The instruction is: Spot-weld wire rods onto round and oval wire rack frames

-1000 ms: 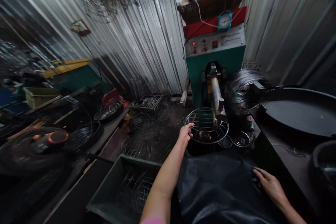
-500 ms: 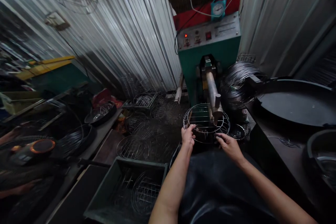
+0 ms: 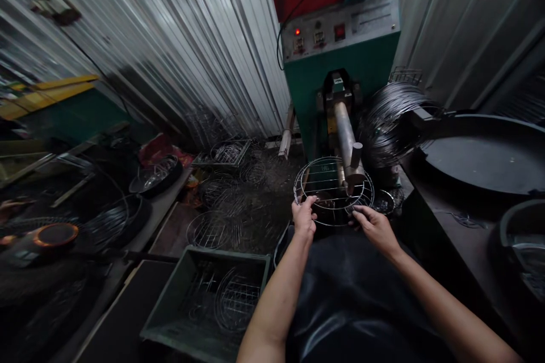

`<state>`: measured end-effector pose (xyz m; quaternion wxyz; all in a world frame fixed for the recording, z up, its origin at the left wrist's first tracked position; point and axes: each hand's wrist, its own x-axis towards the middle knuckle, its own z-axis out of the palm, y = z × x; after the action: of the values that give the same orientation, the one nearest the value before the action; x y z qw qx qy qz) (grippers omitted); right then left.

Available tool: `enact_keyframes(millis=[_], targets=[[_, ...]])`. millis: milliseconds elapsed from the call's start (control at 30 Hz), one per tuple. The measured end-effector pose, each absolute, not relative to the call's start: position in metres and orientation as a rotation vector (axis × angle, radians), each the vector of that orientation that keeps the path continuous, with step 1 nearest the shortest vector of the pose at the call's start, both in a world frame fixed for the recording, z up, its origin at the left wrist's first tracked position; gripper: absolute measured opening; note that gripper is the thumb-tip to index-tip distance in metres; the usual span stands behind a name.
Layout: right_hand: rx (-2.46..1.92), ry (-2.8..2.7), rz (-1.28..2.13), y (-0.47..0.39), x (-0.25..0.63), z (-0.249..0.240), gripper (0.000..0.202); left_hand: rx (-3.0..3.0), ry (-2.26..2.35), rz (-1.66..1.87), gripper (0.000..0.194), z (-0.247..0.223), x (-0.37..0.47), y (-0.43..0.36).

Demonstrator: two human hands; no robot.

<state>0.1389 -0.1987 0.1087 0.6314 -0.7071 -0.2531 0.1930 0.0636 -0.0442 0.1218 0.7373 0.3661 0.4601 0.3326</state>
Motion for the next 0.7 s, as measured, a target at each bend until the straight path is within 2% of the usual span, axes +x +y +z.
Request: enact_keyframes(millis=[367,700], targets=[[-1.668,-0.624,0.4,-0.197,0.149,0.116,0.033,0.767,1.035,0.708,0.039,0.125,0.079,-0.041],[-1.703,-0.677,0.388,-0.191,0.161,0.112,0.032,0.821,1.108,0.668,0.04,0.118,0.086,-0.031]])
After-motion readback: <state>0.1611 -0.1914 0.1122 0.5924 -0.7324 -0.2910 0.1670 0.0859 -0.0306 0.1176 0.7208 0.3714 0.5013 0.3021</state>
